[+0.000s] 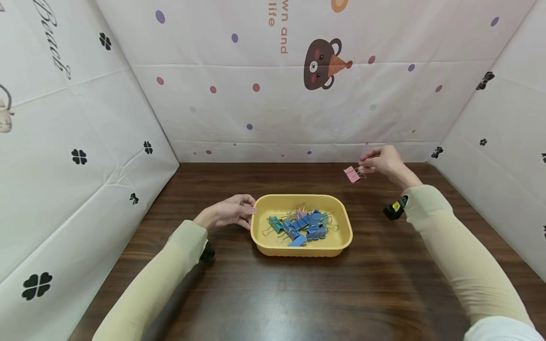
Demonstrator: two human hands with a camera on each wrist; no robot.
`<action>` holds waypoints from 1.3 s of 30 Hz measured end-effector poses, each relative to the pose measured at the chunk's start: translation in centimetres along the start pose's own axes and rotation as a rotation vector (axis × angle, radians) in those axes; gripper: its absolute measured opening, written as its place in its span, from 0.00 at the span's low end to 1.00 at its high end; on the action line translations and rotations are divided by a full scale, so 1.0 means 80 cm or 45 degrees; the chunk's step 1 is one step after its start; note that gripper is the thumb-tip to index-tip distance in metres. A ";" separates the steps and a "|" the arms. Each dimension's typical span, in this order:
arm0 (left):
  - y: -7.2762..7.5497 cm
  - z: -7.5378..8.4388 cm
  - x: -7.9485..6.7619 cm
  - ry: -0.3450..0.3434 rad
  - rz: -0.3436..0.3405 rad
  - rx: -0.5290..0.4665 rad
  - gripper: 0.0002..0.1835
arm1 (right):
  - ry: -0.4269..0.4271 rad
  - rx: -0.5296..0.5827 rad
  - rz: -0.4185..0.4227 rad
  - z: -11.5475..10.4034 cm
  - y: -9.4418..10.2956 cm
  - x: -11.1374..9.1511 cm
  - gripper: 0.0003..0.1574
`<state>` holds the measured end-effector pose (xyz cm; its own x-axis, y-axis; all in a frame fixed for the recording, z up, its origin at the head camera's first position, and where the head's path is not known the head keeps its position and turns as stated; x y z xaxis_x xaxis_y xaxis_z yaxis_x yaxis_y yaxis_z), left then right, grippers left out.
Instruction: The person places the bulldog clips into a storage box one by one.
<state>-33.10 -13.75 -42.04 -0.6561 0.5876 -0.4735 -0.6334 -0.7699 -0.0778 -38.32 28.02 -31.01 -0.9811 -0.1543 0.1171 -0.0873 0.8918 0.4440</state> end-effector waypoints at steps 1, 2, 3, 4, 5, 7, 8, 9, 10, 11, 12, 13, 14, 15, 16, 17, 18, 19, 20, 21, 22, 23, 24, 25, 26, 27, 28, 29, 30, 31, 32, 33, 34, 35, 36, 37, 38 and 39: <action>0.000 0.000 0.000 0.000 0.000 -0.002 0.10 | 0.007 0.008 -0.011 -0.004 -0.002 -0.001 0.16; -0.001 0.000 -0.001 0.000 0.000 -0.004 0.10 | 0.013 0.015 -0.020 -0.007 -0.004 -0.001 0.16; -0.001 0.000 -0.001 0.001 -0.001 -0.006 0.10 | 0.016 0.024 -0.030 -0.010 -0.006 -0.002 0.17; -0.001 0.000 -0.001 0.002 -0.001 -0.008 0.10 | 0.020 0.039 -0.043 -0.014 -0.009 -0.002 0.17; -0.001 0.000 -0.002 0.000 -0.002 -0.003 0.10 | 0.024 0.041 -0.052 -0.017 -0.011 -0.003 0.17; -0.001 0.000 -0.002 0.000 -0.001 0.000 0.11 | 0.030 0.059 -0.067 -0.023 -0.016 -0.005 0.17; -0.001 0.000 -0.002 -0.001 -0.001 0.003 0.11 | 0.033 0.065 -0.074 -0.027 -0.018 -0.006 0.17; -0.001 0.000 -0.002 -0.004 -0.001 0.005 0.11 | 0.037 0.073 -0.083 -0.030 -0.021 -0.007 0.18; -0.001 0.000 -0.002 -0.006 -0.001 0.008 0.11 | 0.044 0.080 -0.090 -0.033 -0.024 -0.008 0.17; 0.000 0.000 -0.002 -0.008 -0.002 0.011 0.10 | 0.050 0.075 -0.092 -0.036 -0.027 -0.009 0.17; 0.000 -0.001 -0.002 -0.009 -0.002 0.010 0.10 | 0.056 0.082 -0.100 -0.039 -0.030 -0.009 0.17; 0.000 -0.001 -0.002 -0.010 -0.002 0.012 0.10 | 0.063 0.088 -0.112 -0.041 -0.033 -0.009 0.17; 0.000 -0.001 -0.002 -0.010 -0.002 0.011 0.10 | 0.068 0.086 -0.119 -0.043 -0.035 -0.010 0.17; -0.001 -0.001 -0.002 -0.008 -0.001 0.010 0.10 | 0.072 0.090 -0.125 -0.045 -0.038 -0.010 0.17; -0.001 -0.001 -0.002 -0.005 -0.002 0.009 0.11 | 0.076 0.092 -0.129 -0.047 -0.040 -0.010 0.17; -0.001 -0.001 -0.002 -0.002 -0.002 0.007 0.11 | 0.083 0.087 -0.134 -0.048 -0.042 -0.010 0.17; -0.001 -0.001 -0.002 -0.001 -0.001 0.007 0.11 | 0.092 0.081 -0.140 -0.050 -0.044 -0.010 0.17; -0.001 -0.001 -0.001 0.001 -0.002 0.007 0.12 | 0.104 0.074 -0.146 -0.052 -0.047 -0.011 0.16; -0.001 -0.001 -0.001 0.001 0.000 0.008 0.12 | 0.112 0.060 -0.148 -0.054 -0.049 -0.011 0.16; -0.001 -0.001 -0.001 0.002 0.000 0.007 0.12 | 0.125 0.051 -0.156 -0.056 -0.051 -0.012 0.15; 0.000 -0.001 -0.001 0.001 0.000 0.009 0.12 | 0.138 0.038 -0.164 -0.059 -0.054 -0.013 0.15; 0.000 -0.001 -0.001 0.002 0.001 0.010 0.12 | 0.150 0.022 -0.171 -0.061 -0.057 -0.013 0.14; 0.000 -0.001 -0.001 0.003 0.002 0.012 0.12 | 0.160 0.010 -0.181 -0.062 -0.059 -0.014 0.14; 0.000 0.000 -0.001 0.004 0.003 0.010 0.12 | 0.168 0.003 -0.189 -0.064 -0.062 -0.014 0.14; 0.000 0.000 -0.001 0.008 0.005 0.008 0.12 | 0.173 -0.002 -0.197 -0.065 -0.065 -0.015 0.14; 0.001 0.000 -0.001 0.013 0.006 0.005 0.11 | 0.178 -0.002 -0.207 -0.066 -0.068 -0.015 0.14; 0.000 0.001 -0.001 0.016 0.006 0.005 0.11 | 0.182 -0.006 -0.214 -0.067 -0.071 -0.015 0.14; 0.000 0.001 -0.001 0.019 0.006 0.003 0.11 | 0.184 -0.006 -0.223 -0.068 -0.073 -0.015 0.14; 0.000 0.001 -0.001 0.021 0.006 0.001 0.11 | 0.190 -0.005 -0.239 -0.070 -0.076 -0.015 0.13; 0.000 0.001 -0.001 0.024 0.005 0.000 0.11 | 0.188 -0.002 -0.247 -0.071 -0.079 -0.015 0.13; 0.000 0.001 -0.001 0.026 0.006 -0.003 0.10 | 0.187 -0.010 -0.263 -0.072 -0.081 -0.015 0.13; 0.000 0.002 -0.002 0.025 0.004 -0.004 0.10 | 0.189 -0.018 -0.278 -0.074 -0.084 -0.015 0.13; -0.001 0.002 -0.002 0.025 0.004 -0.006 0.10 | 0.194 -0.021 -0.291 -0.075 -0.086 -0.016 0.13; -0.001 0.002 -0.002 0.025 0.005 -0.006 0.10 | 0.199 -0.021 -0.304 -0.077 -0.089 -0.017 0.13; -0.001 0.001 -0.002 0.025 0.004 -0.006 0.10 | 0.203 -0.026 -0.319 -0.078 -0.091 -0.017 0.13; -0.001 0.001 -0.002 0.024 0.005 -0.005 0.10 | 0.209 -0.032 -0.327 -0.079 -0.094 -0.018 0.13; -0.001 0.001 -0.002 0.023 0.007 -0.004 0.11 | 0.224 -0.043 -0.341 -0.081 -0.097 -0.019 0.13; -0.001 0.001 -0.002 0.023 0.007 -0.003 0.11 | 0.236 -0.054 -0.348 -0.083 -0.101 -0.020 0.13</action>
<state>-32.97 -13.81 -41.87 -0.6520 0.5788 -0.4897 -0.6288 -0.7737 -0.0774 -34.90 18.26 -28.88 -0.8737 -0.4640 0.1464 -0.3322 0.7886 0.5175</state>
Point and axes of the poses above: each hand's wrist, its own x-axis towards the middle knuckle, its own y-axis out of the back of the hand, z = x × y, the point moved 3 cm from there along x, towards the middle knuckle, and after that the axes turned 9 degrees about y, right-handed, at the moved point
